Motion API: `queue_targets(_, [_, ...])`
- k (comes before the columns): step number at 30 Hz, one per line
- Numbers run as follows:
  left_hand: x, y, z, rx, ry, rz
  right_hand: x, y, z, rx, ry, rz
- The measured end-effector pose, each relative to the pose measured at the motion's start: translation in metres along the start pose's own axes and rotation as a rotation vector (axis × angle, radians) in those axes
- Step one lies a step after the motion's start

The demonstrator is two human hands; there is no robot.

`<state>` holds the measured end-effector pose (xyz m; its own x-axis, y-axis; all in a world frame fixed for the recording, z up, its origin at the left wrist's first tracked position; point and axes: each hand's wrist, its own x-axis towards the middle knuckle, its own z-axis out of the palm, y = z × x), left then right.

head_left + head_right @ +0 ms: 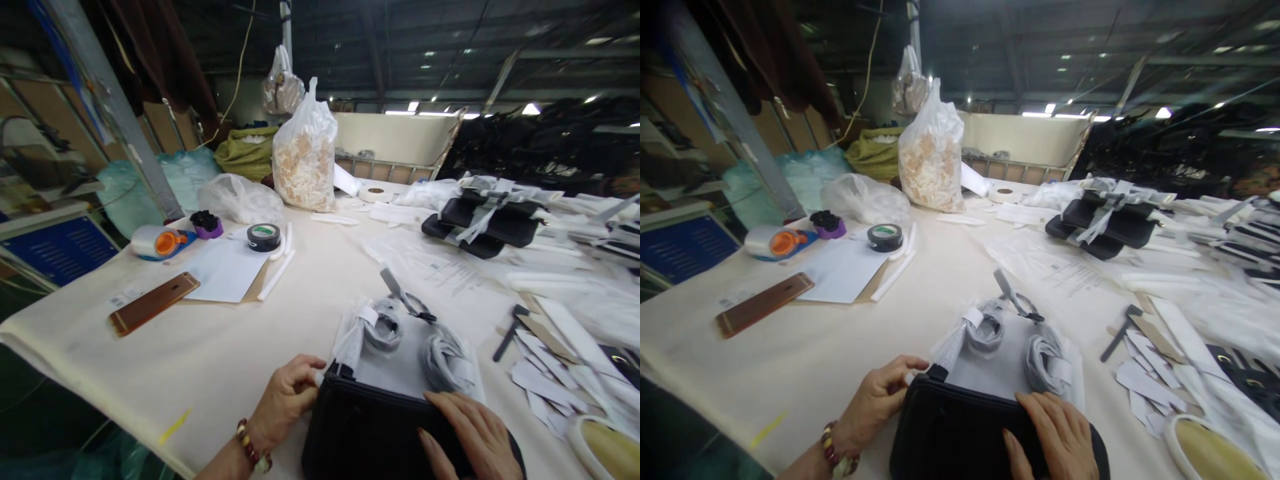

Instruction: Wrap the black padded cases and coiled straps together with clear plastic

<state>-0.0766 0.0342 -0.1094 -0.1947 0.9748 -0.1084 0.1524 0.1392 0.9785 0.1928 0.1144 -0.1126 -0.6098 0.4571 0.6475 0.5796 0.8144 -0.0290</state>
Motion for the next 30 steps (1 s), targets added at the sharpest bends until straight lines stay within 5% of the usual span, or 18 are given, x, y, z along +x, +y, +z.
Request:
queue_targets(5, [0.0,0.0,0.007,-0.23,0.018,-0.142,0.012,-0.009,-0.006,0.01,0.091,0.018])
queue_targets(13, [0.003,0.003,0.001,-0.068,-0.17,-0.065,0.004,-0.015,-0.009,0.068,0.108,0.069])
queue_targets(19, [-0.004,0.021,0.006,0.146,-0.058,0.063,0.003,-0.02,-0.012,0.078,0.093,0.13])
queue_targets(30, [-0.016,0.009,-0.004,0.096,-0.215,0.032,0.001,-0.023,-0.015,0.049,0.125,0.165])
